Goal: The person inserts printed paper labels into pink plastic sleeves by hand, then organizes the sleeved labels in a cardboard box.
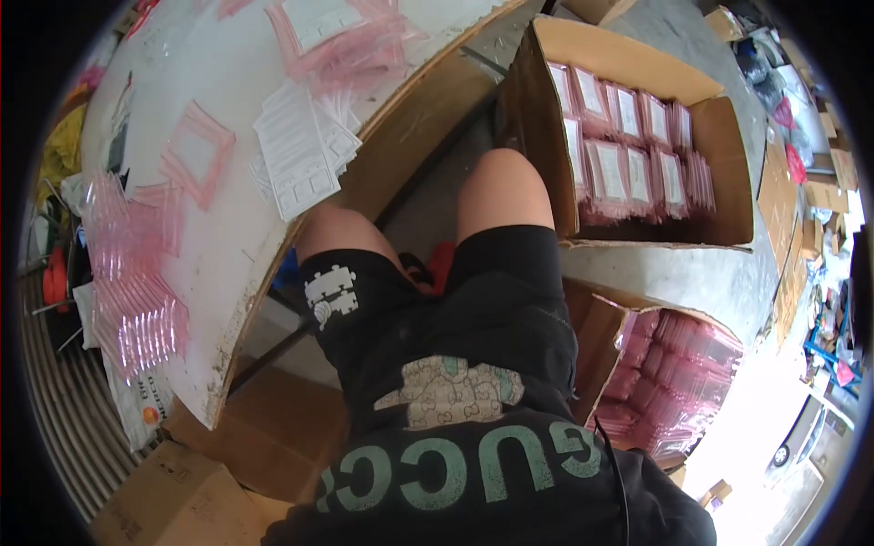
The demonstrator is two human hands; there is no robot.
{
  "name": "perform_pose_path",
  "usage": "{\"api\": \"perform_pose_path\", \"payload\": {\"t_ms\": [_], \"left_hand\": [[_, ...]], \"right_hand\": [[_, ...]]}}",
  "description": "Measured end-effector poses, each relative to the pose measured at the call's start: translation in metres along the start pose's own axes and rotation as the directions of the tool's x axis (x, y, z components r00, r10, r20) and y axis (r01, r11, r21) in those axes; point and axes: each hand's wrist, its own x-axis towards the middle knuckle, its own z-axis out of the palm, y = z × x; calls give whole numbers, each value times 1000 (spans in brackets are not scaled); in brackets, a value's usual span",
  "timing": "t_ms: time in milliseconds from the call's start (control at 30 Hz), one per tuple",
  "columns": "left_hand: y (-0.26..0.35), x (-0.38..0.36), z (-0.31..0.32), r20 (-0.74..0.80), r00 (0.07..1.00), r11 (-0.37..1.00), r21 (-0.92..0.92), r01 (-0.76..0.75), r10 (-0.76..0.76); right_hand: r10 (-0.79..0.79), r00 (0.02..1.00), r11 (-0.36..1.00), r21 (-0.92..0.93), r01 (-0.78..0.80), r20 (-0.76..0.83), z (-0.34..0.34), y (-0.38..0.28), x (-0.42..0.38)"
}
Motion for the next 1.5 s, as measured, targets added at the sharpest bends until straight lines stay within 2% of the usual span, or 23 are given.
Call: {"api": "perform_pose_path", "payload": {"t_ms": [233,567,1500], "left_hand": [[5,4,2,-13,1000,1000,22,18,-18],[9,3,3,-26,999,999,31,25,-24],[10,2,11,-42,999,997,69,24,-21]], "right_hand": [[-93,992,994,-60,88,-91,1,-31,30],[-198,971,976,-115,183,-136,9,-67,61],[-241,959,960,-185,212,-149,12,-87,74]]}}
